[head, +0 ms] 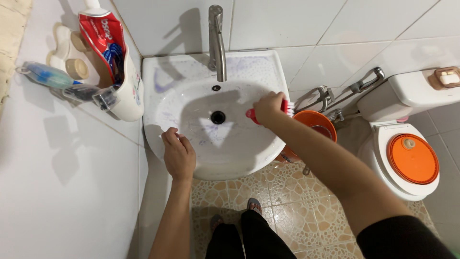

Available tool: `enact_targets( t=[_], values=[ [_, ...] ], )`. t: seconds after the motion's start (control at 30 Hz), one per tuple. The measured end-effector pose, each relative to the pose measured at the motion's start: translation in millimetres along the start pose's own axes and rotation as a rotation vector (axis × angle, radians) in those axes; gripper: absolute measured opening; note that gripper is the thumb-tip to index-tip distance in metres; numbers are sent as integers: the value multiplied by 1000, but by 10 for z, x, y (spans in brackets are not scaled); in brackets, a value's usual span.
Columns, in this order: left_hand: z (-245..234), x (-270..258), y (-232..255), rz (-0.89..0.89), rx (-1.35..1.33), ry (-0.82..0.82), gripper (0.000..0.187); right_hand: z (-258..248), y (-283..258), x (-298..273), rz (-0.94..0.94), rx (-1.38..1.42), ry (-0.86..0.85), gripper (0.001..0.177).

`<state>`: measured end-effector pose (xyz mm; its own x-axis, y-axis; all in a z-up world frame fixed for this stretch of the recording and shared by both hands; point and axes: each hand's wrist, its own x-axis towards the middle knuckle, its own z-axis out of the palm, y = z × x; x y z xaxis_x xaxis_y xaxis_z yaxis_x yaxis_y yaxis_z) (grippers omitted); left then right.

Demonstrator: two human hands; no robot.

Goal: The person fills a metal pot with water from a tap and pours it into a sink. They then use a red scrubbing brush to clean the sink basin and faucet, repeatedly rinsing the brush in an orange bucket and scrubbing the sink surface.

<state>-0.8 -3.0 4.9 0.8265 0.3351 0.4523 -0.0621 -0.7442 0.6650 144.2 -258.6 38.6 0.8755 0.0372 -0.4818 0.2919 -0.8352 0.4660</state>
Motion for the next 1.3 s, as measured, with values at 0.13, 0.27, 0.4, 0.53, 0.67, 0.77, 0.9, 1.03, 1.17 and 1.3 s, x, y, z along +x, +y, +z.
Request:
enact_targets(
  t=[0.13,0.27,0.4,0.53,0.67,0.77,0.9,1.03,1.17,1.3],
  values=[
    [19,-10,-23,-11,24,-18,17,371,-231,211,-20,74,336,50],
    [47,-25,-49,17,27,10,18,163,-235,152,-59,179,-177,62],
    [21,-26,-35,-5,28,-10,18,-89,-50,60,-24,99,-288,64],
    [24,-14,-15,-19,41,-15,18,53,-42,104,-8,59,20,68],
    [18,-6,-10,-25,55,-20,18,242,-295,101,-54,54,337,55],
    [33,1,-29,-28,40,-38,18,168,-331,-13,-113,238,24,55],
    [31,-19,-33,-4,39,-9,17,-61,-173,-141,-154,281,-253,63],
    [45,-16,-33,-5,43,0,18,-115,37,-131,-108,246,-210,68],
    [37,4,-37,6,46,16,18,105,-243,90,-108,330,-84,88],
    [40,15,-16,-37,50,-6,19,538,-699,425,-155,735,127,95]
  ],
)
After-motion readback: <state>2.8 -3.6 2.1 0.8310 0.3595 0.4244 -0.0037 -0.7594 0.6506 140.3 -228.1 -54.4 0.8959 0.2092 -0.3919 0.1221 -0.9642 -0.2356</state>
